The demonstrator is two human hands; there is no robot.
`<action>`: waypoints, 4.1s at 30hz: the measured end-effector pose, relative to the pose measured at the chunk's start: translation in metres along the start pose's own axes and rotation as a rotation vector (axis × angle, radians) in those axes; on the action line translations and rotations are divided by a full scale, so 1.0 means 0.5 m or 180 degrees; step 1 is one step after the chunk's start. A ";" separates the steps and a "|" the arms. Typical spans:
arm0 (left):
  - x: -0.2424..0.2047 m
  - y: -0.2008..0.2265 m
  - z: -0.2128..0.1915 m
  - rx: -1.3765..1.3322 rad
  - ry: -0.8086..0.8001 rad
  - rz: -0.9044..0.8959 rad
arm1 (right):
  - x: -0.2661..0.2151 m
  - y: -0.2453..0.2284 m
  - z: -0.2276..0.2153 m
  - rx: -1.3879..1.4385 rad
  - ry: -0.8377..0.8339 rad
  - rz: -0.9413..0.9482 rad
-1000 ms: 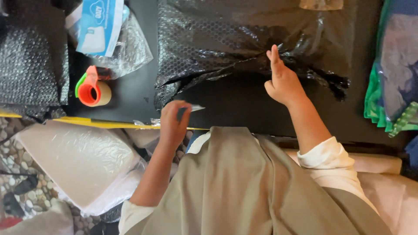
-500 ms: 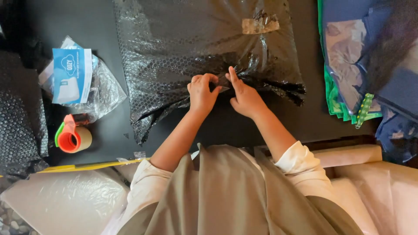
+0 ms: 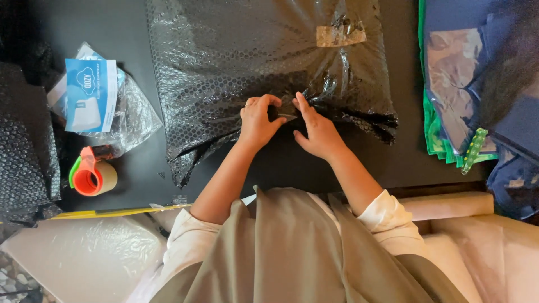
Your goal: The person folds and tapes a black bubble mailer, then uses a feather duster to wipe its surface. The person then dusts a blue tote bag on both sides and places it aside.
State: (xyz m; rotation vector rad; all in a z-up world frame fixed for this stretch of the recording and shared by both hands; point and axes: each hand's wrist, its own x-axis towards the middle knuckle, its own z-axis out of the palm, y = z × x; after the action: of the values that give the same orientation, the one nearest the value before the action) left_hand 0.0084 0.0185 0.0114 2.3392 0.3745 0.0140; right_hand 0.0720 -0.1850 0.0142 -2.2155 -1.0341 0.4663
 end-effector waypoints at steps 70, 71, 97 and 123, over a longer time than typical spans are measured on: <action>-0.012 -0.051 0.111 0.2240 0.1056 0.2195 | -0.126 0.109 0.240 -0.1910 0.1005 -0.0493; -0.013 -0.046 0.103 0.2136 0.0900 0.2157 | -0.128 0.100 0.239 -0.1848 0.1106 -0.0563; -0.396 -0.428 -0.106 -0.1628 0.2483 -0.1026 | 0.106 -0.137 0.521 -0.1382 0.1464 -0.1877; -0.233 -0.495 -0.059 0.0304 0.1687 0.1514 | 0.192 -0.280 0.372 -0.1693 0.1529 -0.2093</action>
State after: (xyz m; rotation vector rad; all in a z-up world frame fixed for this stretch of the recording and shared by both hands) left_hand -0.1718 0.1738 -0.1267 2.4420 0.0597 0.8706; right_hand -0.0473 0.0319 -0.0313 -2.0633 -1.6244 -0.6644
